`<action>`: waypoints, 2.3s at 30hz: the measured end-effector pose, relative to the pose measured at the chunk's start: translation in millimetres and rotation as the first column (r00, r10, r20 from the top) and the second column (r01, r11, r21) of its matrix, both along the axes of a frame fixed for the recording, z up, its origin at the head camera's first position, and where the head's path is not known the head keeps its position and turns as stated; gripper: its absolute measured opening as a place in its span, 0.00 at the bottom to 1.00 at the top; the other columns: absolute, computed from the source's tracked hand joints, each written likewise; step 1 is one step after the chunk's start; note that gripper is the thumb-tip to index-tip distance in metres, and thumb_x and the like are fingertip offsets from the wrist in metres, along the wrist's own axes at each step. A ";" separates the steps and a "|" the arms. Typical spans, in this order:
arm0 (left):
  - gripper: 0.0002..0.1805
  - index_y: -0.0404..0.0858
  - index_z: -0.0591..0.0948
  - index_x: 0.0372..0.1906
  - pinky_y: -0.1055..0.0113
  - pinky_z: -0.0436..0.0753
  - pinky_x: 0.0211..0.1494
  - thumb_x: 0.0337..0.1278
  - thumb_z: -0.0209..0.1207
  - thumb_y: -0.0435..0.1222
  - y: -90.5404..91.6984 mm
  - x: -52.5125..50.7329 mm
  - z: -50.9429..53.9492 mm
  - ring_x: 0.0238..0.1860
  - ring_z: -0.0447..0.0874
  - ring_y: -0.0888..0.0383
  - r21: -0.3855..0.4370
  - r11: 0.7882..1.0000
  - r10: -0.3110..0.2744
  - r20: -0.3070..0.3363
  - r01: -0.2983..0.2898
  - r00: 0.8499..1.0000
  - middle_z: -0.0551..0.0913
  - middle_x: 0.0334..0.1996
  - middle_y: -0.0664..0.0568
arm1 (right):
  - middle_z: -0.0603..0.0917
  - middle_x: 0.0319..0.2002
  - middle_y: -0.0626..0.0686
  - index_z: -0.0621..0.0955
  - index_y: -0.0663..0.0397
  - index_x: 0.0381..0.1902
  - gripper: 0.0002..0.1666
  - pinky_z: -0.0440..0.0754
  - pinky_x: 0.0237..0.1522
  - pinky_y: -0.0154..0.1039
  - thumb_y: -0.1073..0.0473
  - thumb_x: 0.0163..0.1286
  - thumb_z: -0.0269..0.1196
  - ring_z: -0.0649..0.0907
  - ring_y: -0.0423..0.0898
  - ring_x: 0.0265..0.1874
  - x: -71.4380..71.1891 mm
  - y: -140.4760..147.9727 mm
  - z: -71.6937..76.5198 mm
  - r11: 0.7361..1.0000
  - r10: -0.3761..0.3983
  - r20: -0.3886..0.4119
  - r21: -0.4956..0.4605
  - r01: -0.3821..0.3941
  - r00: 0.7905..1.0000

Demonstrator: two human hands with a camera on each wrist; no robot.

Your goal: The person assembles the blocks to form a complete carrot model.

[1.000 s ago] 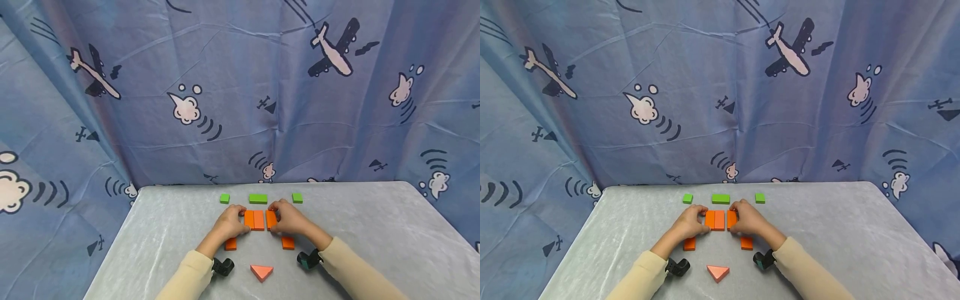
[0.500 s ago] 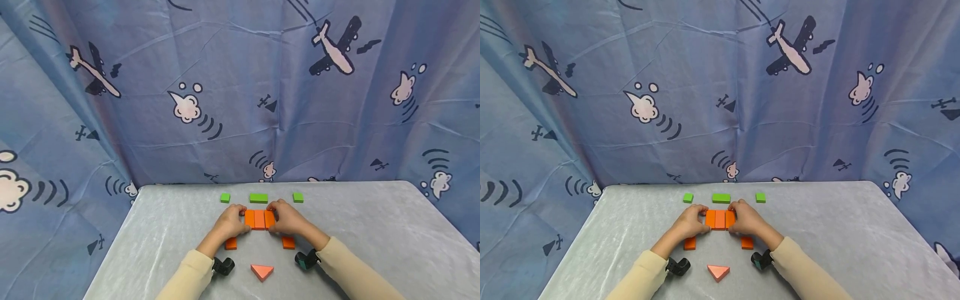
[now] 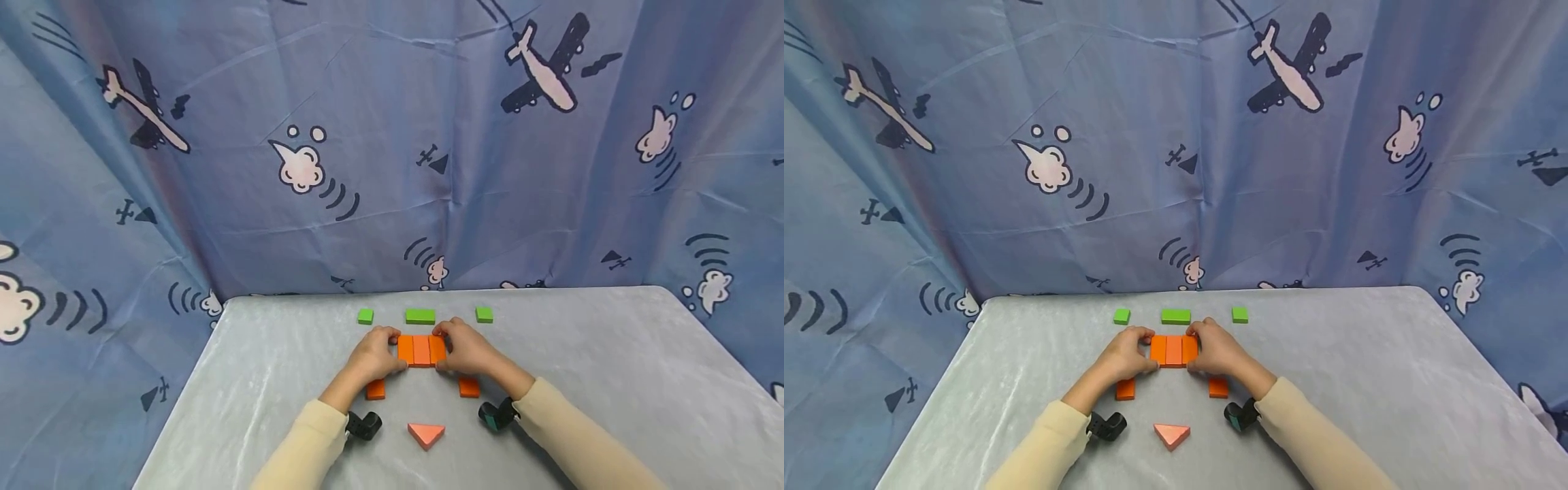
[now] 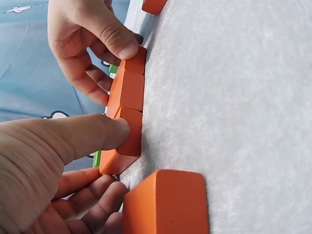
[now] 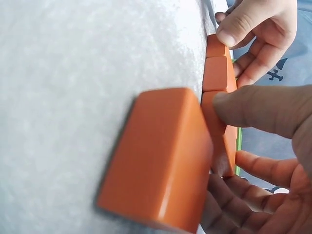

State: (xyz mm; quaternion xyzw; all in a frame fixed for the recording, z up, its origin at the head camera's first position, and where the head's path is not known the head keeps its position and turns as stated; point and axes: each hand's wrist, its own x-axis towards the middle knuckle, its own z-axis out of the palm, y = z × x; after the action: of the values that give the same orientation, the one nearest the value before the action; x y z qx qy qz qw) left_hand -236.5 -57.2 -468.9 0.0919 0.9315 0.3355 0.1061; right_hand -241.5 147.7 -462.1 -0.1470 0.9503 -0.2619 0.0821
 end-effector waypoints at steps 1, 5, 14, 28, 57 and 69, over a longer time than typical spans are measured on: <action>0.32 0.37 0.78 0.58 0.58 0.77 0.55 0.42 0.73 0.39 -0.7 -0.5 1.0 0.45 0.77 0.54 0.001 1.000 0.005 0.000 -0.005 1.000 0.80 0.46 0.50 | 0.76 0.40 0.56 0.79 0.59 0.49 0.33 0.75 0.38 0.41 0.61 0.43 0.78 0.73 0.47 0.33 -1.3 -0.5 1.2 1.000 0.005 0.002 0.000 -0.005 1.000; 0.32 0.37 0.78 0.58 0.57 0.77 0.56 0.43 0.73 0.39 -2.3 1.0 1.7 0.47 0.78 0.54 0.010 1.000 0.023 0.018 -0.024 1.000 0.80 0.47 0.49 | 0.78 0.45 0.57 0.79 0.57 0.51 0.34 0.78 0.46 0.46 0.58 0.44 0.77 0.76 0.47 0.38 -4.2 -1.0 4.2 0.999 0.023 0.015 0.025 -0.023 1.000; 0.32 0.36 0.78 0.57 0.57 0.77 0.56 0.42 0.74 0.38 -0.9 1.9 -0.9 0.47 0.78 0.54 0.020 1.000 0.021 0.040 -0.022 0.999 0.80 0.47 0.50 | 0.81 0.46 0.57 0.80 0.53 0.49 0.25 0.80 0.45 0.49 0.53 0.53 0.71 0.79 0.50 0.41 -14.0 4.3 15.6 0.999 0.003 -0.007 0.048 -0.003 1.000; 0.32 0.36 0.79 0.56 0.57 0.77 0.55 0.40 0.75 0.39 -1.1 -4.3 3.3 0.45 0.78 0.55 0.005 1.000 0.015 0.028 -0.015 0.999 0.80 0.45 0.51 | 0.83 0.46 0.57 0.83 0.54 0.48 0.20 0.80 0.46 0.48 0.54 0.57 0.67 0.81 0.52 0.45 -62.3 4.9 13.9 1.000 0.027 -0.040 0.006 -0.027 0.999; 0.33 0.35 0.79 0.56 0.58 0.77 0.54 0.39 0.75 0.38 1.2 -6.4 3.1 0.44 0.77 0.56 0.015 1.000 0.022 0.037 -0.023 0.999 0.81 0.44 0.51 | 0.84 0.38 0.53 0.84 0.56 0.41 0.16 0.82 0.43 0.42 0.62 0.53 0.72 0.78 0.45 0.34 -80.7 -6.7 9.2 0.996 0.037 0.018 0.081 -0.038 0.999; 0.33 0.34 0.78 0.56 0.57 0.77 0.56 0.39 0.75 0.39 -0.3 -6.5 2.7 0.47 0.78 0.55 0.022 1.000 0.017 0.030 -0.018 0.999 0.82 0.46 0.50 | 0.84 0.33 0.49 0.85 0.55 0.38 0.13 0.79 0.39 0.37 0.64 0.52 0.72 0.78 0.43 0.33 -73.9 -3.7 13.6 0.993 0.113 0.084 0.020 -0.115 0.990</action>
State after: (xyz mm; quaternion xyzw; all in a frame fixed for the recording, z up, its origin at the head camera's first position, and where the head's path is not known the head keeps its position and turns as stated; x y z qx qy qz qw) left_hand -243.0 -57.4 -466.2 0.0799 0.9268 0.3482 0.1160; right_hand -315.4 144.0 -448.5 -0.1892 0.9392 -0.2509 0.1382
